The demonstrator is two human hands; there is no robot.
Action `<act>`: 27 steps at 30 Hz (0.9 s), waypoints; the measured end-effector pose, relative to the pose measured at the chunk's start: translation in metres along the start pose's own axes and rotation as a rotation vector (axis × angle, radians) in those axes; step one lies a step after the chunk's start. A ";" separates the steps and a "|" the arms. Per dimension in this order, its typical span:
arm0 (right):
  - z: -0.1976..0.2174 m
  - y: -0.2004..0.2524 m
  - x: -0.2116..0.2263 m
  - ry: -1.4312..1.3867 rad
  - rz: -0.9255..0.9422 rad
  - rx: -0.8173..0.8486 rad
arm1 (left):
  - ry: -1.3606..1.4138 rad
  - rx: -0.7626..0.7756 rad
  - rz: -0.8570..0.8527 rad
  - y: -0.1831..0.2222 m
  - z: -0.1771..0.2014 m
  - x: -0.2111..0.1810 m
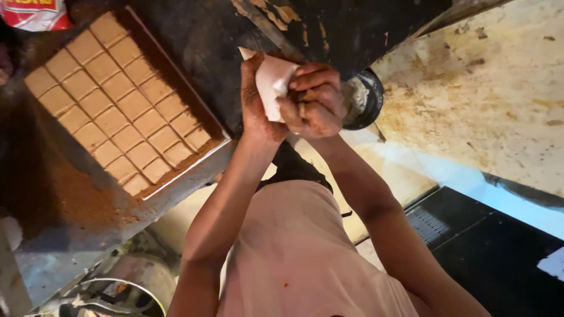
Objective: The person uses a piping bag to apply small dollops of cream onto individual pre-cut squares of a large block of dough. They handle the dough block by hand and use a pair of scissors to trim the piping bag.
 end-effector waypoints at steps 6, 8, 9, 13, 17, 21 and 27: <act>0.006 0.032 -0.040 -0.070 -0.073 0.221 | 0.095 -0.010 -0.007 -0.015 0.003 0.004; 0.007 0.071 -0.078 -0.249 -0.340 0.352 | 0.007 -0.107 -0.109 -0.016 0.004 0.000; 0.017 0.089 -0.100 -0.348 -0.381 0.237 | -0.070 -0.182 -0.159 -0.016 0.004 -0.004; 0.119 0.142 -0.273 0.308 -0.672 0.066 | -0.209 -0.219 -0.221 -0.010 -0.003 -0.024; 0.226 0.153 -0.439 0.927 -0.684 0.359 | -0.343 -0.344 -0.155 0.002 0.001 -0.046; 0.253 0.167 -0.463 1.172 -0.213 0.675 | -0.472 -0.488 -0.031 0.025 0.004 -0.057; 0.246 0.131 -0.462 0.878 -0.391 0.919 | -0.847 -0.365 0.180 0.055 -0.005 -0.062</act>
Point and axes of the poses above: each hand's wrist, its own y-axis away from the middle knuckle, its own z-axis out of the back of the hand, x = y × z, the point moved 5 cm from there along -y, towards the middle knuckle, and after that the axes turned 14 degrees about y, right-handed, at the moved point
